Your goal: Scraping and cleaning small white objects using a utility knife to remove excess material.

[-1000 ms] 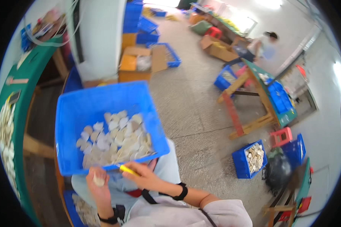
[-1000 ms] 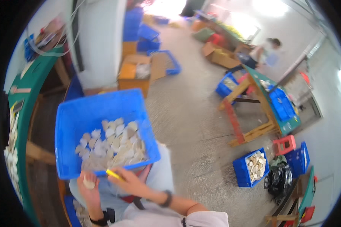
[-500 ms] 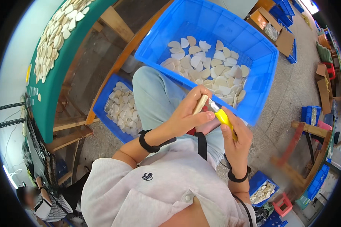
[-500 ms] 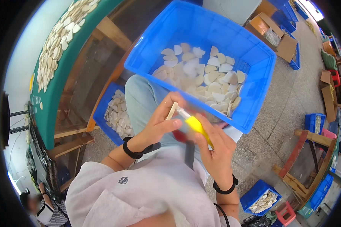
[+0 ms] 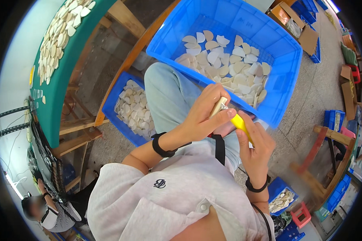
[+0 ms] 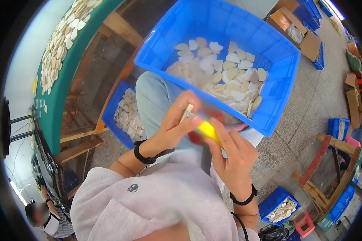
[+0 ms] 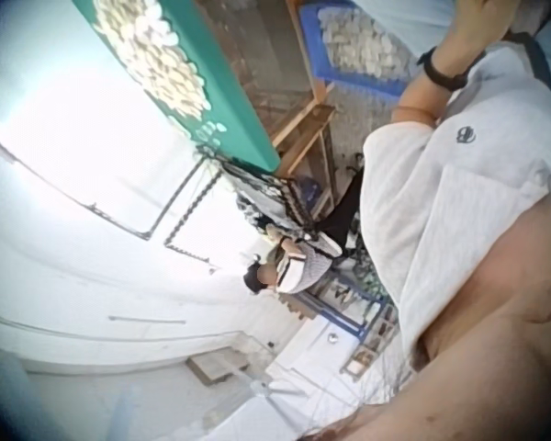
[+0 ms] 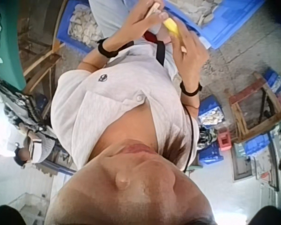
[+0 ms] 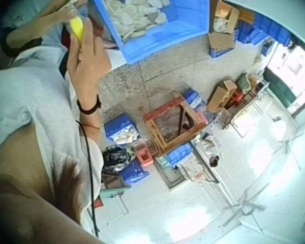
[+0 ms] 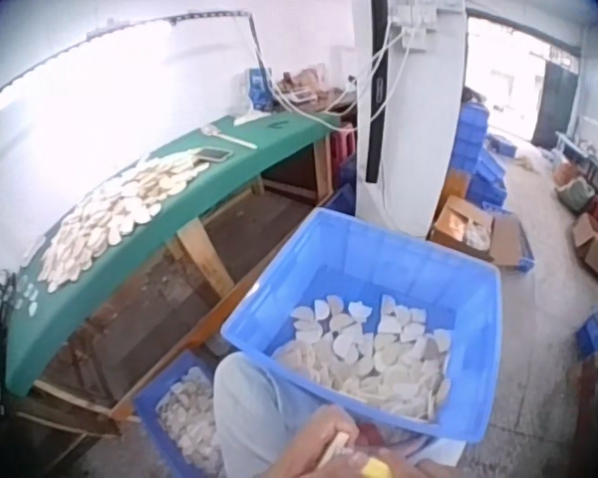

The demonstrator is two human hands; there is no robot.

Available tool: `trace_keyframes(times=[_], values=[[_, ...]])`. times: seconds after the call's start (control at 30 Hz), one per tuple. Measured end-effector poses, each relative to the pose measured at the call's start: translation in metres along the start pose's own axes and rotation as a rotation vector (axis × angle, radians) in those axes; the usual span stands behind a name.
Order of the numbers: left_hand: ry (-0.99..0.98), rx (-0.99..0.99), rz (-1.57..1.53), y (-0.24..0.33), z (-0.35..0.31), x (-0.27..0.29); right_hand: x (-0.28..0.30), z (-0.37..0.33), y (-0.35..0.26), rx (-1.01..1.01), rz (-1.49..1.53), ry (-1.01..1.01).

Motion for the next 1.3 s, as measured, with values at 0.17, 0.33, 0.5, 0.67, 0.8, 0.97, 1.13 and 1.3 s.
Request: trace_keyframes(times=[0.17, 0.33, 0.5, 0.67, 0.8, 0.97, 1.13, 1.3], values=[[0.011, 0.029, 0.005, -0.001, -0.002, 0.001, 0.000, 0.000, -0.001, 0.019, -0.059, 0.014], [0.014, 0.049, 0.000, 0.000, -0.001, 0.001, 0.000, 0.000, -0.002, 0.023, -0.096, 0.021], [0.049, 0.037, 0.007, 0.001, -0.001, 0.002, -0.001, 0.000, -0.002, 0.041, -0.120, 0.029], [0.038, -0.013, 0.081, -0.001, 0.001, 0.003, 0.000, 0.000, -0.001, 0.046, -0.136, 0.053], [0.023, 0.166, -0.219, -0.012, -0.003, -0.005, -0.001, 0.003, 0.003, -0.051, -0.148, 0.075], [-0.070, 0.360, -0.811, -0.016, 0.005, -0.004, 0.009, 0.003, 0.013, -0.194, 0.053, 0.222], [-0.145, 0.466, -1.095, -0.017, 0.006, -0.009, 0.009, -0.004, 0.019, -0.236, 0.146, 0.238], [-0.234, 0.489, -1.281, -0.024, 0.004, -0.012, 0.007, -0.006, 0.019, -0.271, 0.167, 0.212]])
Point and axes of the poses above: each hand's wrist, its own z-axis towards the middle knuckle, its own x-axis out of the back of the hand, y = z × x, the point moved 5 cm from there along z, towards the middle knuckle, and after that the axes turned 5 degrees about z, right-handed, at the moved point
